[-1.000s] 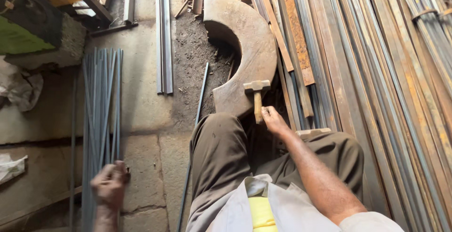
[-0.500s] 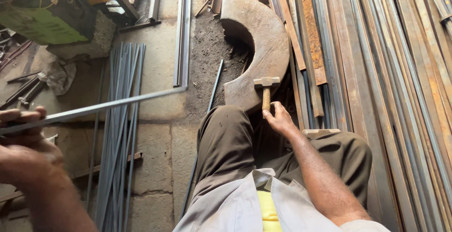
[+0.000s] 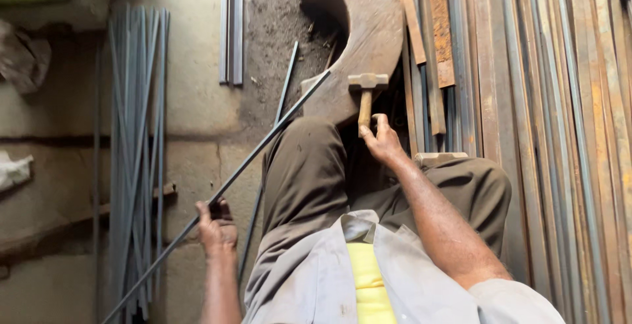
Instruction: The person sits on the ground and straightens long square steel bars one at a time, laying each bar across a curved cast-metal anvil block and striking bends with a hammer. They check each bar by holding it up and sighting along its length, then set the straightened bar aside with a pile of finished bars.
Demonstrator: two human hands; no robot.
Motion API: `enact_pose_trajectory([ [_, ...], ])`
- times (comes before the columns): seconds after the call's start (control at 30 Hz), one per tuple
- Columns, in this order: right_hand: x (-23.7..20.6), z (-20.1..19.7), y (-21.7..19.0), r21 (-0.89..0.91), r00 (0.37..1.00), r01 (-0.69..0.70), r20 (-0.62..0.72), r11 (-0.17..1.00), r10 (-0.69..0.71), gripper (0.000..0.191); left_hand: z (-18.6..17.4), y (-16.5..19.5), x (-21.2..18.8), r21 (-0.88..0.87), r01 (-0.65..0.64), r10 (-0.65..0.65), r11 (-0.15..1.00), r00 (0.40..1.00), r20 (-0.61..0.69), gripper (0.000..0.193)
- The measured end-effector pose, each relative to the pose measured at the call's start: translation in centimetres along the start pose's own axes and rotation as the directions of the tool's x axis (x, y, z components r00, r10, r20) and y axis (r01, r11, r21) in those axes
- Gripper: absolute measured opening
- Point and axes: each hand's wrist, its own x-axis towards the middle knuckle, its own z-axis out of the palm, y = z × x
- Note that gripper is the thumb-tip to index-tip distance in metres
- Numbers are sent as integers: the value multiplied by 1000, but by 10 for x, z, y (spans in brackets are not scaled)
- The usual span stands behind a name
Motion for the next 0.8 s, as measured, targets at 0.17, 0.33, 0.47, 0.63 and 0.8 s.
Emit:
enact_pose_trajectory([
  [0.17,0,7,1,291,974,-207,148,934,169,48,-22,-41,10,-7,135,-135,991,989,-56,32],
  [0.33,2,7,3,499,929,-347,300,794,217,32,-26,-51,14,98,197,-171,975,959,-227,41],
  [0.47,2,-6,12,516,918,-383,309,766,250,29,-27,-42,11,438,327,-212,838,933,-291,58],
  [0.63,2,-21,-2,534,917,-391,300,750,264,29,-19,-7,-2,981,-35,135,-191,989,62,67],
  [0.8,19,-10,-37,640,816,-568,357,517,454,25,-18,43,6,814,-315,215,-489,860,462,57],
])
